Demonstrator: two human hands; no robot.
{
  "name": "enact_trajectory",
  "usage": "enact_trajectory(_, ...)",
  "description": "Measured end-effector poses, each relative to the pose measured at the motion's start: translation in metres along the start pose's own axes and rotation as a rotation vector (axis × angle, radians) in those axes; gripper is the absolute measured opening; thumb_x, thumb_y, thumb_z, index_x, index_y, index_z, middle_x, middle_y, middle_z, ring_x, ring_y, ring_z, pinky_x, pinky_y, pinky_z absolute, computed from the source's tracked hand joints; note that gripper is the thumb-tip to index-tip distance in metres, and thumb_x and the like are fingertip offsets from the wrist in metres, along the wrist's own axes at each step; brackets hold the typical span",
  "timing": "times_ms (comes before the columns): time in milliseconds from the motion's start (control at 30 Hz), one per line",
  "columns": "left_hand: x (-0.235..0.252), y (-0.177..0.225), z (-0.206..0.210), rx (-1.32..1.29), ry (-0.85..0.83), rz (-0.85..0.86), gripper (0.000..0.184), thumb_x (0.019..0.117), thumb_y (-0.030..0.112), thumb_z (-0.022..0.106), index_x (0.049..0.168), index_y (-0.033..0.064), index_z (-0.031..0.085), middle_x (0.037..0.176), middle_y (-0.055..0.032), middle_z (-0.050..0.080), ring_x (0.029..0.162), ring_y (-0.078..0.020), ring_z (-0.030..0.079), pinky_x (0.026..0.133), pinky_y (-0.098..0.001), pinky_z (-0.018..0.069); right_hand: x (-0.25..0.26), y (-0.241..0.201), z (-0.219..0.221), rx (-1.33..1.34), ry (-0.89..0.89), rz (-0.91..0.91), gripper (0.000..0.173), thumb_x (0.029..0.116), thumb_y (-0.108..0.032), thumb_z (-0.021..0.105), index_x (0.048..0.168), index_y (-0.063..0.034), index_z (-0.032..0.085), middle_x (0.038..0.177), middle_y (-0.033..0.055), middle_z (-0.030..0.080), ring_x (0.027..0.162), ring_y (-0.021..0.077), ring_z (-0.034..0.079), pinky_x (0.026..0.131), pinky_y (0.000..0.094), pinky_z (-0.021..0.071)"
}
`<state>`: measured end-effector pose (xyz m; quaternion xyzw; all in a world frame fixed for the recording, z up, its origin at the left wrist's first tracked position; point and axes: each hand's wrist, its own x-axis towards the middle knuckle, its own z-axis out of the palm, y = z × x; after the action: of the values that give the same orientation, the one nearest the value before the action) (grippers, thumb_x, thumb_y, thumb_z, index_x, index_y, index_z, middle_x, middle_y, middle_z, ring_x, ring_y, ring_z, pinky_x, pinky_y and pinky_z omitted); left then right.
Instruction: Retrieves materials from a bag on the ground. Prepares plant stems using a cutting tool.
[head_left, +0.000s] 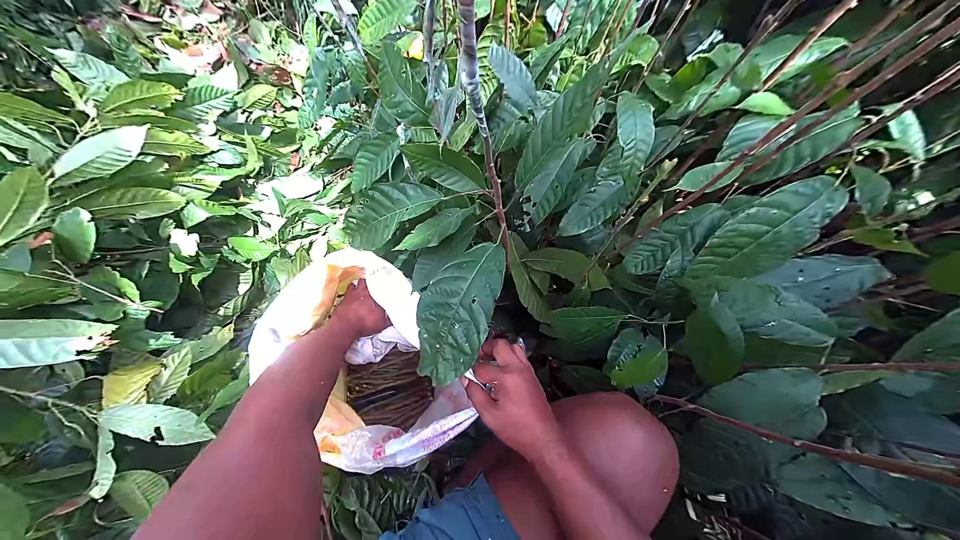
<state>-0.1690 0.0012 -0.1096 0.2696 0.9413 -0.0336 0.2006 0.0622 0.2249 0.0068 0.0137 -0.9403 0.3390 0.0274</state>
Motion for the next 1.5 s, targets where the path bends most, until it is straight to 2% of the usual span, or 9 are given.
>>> enact_trajectory(333,-0.127,0.058,-0.102,-0.114,-0.090,0.082,0.075,0.0962,0.065,0.056,0.132,-0.0011,0.061,0.133,-0.0264,0.060,0.124,-0.0454,0.058,0.101,-0.0654,0.0458,-0.001,0.001,-0.007,-0.003,-0.048,0.186,0.043,0.0959,-0.044,0.061,0.082,-0.0045,0.072,0.113,0.0131,0.068,0.109,0.0298,0.063,0.095,0.0478,0.0505)
enact_trajectory(467,-0.209,0.095,-0.036,-0.225,-0.398,0.289,0.075,0.0891,0.050,0.075,0.144,0.0030,0.053,0.130,-0.0234,0.064,0.122,-0.0432,0.061,0.101,-0.0648,0.0463,0.014,-0.006,-0.013,0.069,-0.277,0.376,0.044,0.0992,-0.046,0.059,0.109,-0.0049,0.068,0.112,0.0137,0.065,0.099,0.0257,0.067,0.088,0.0467,0.0549)
enact_trajectory(600,-0.222,0.105,0.063,-0.125,0.054,0.128,0.030,0.0834,-0.003,0.068,0.112,0.0067,0.069,0.110,-0.0171,0.070,0.107,-0.0383,0.067,0.085,-0.0539,0.0544,0.034,-0.014,-0.013,-0.086,-0.288,0.491,0.029,0.1063,-0.022,0.048,0.118,-0.0034,0.066,0.115,0.0170,0.070,0.110,0.0310,0.068,0.096,0.0508,0.0526)
enact_trajectory(700,-0.220,0.115,0.079,-0.140,0.372,0.050,0.047,0.0722,0.000,0.078,0.116,0.0164,0.073,0.101,-0.0131,0.071,0.093,-0.0360,0.069,0.073,-0.0514,0.0559,0.040,-0.017,-0.010,-0.138,-0.227,0.490,0.032,0.1044,-0.028,0.053,0.124,-0.0058,0.065,0.121,0.0167,0.068,0.114,0.0318,0.067,0.097,0.0523,0.0525)
enact_trajectory(800,-0.232,0.126,0.048,-0.469,0.134,0.091,0.060,0.0851,0.030,0.077,0.142,0.0188,0.061,0.136,-0.0156,0.061,0.123,-0.0380,0.058,0.100,-0.0570,0.0476,0.034,-0.039,0.013,-0.180,-0.248,0.447,0.059,0.0921,-0.049,0.064,0.134,-0.0077,0.063,0.130,0.0167,0.065,0.116,0.0345,0.066,0.095,0.0567,0.0538)
enact_trajectory(1167,-0.102,0.032,-0.104,-0.349,0.537,-0.410,0.077,0.0936,0.030,0.072,0.154,-0.0037,0.038,0.159,-0.0326,0.031,0.150,-0.0469,0.028,0.120,-0.0575,0.0283,0.074,-0.111,0.061,-0.354,0.065,0.045,0.036,0.0976,-0.033,0.060,0.120,-0.0091,0.075,0.122,0.0196,0.072,0.120,0.0397,0.065,0.101,0.0624,0.0484)
enact_trajectory(1267,-0.071,0.022,-0.107,-0.349,0.569,-0.465,0.078,0.0913,0.030,0.074,0.155,0.0012,0.039,0.155,-0.0309,0.039,0.147,-0.0460,0.035,0.120,-0.0653,0.0200,0.071,-0.129,0.073,-0.363,-0.012,0.069,0.051,0.0980,-0.025,0.056,0.145,-0.0056,0.057,0.144,0.0233,0.058,0.131,0.0372,0.058,0.106,0.0557,0.0484)
enact_trajectory(1367,-0.053,0.013,-0.097,-0.308,0.569,-0.433,0.060,0.1014,0.031,0.060,0.153,0.0045,0.044,0.137,-0.0278,0.058,0.129,-0.0454,0.054,0.107,-0.0636,0.0372,0.053,-0.152,0.075,-0.312,-0.258,-0.030,0.072,0.0961,-0.008,0.060,0.160,0.0003,0.027,0.167,0.0256,0.023,0.149,0.0398,0.038,0.111,0.0514,0.0454)
enact_trajectory(1500,-0.048,0.008,-0.092,-0.357,0.480,-0.360,0.045,0.1095,0.032,0.041,0.139,0.0027,0.058,0.125,-0.0234,0.067,0.119,-0.0411,0.063,0.101,-0.0593,0.0476,0.075,-0.118,0.095,-0.061,-0.127,0.099,0.073,0.0907,-0.011,0.064,0.157,0.0029,0.035,0.162,0.0295,0.031,0.148,0.0441,0.036,0.119,0.0567,0.0337)
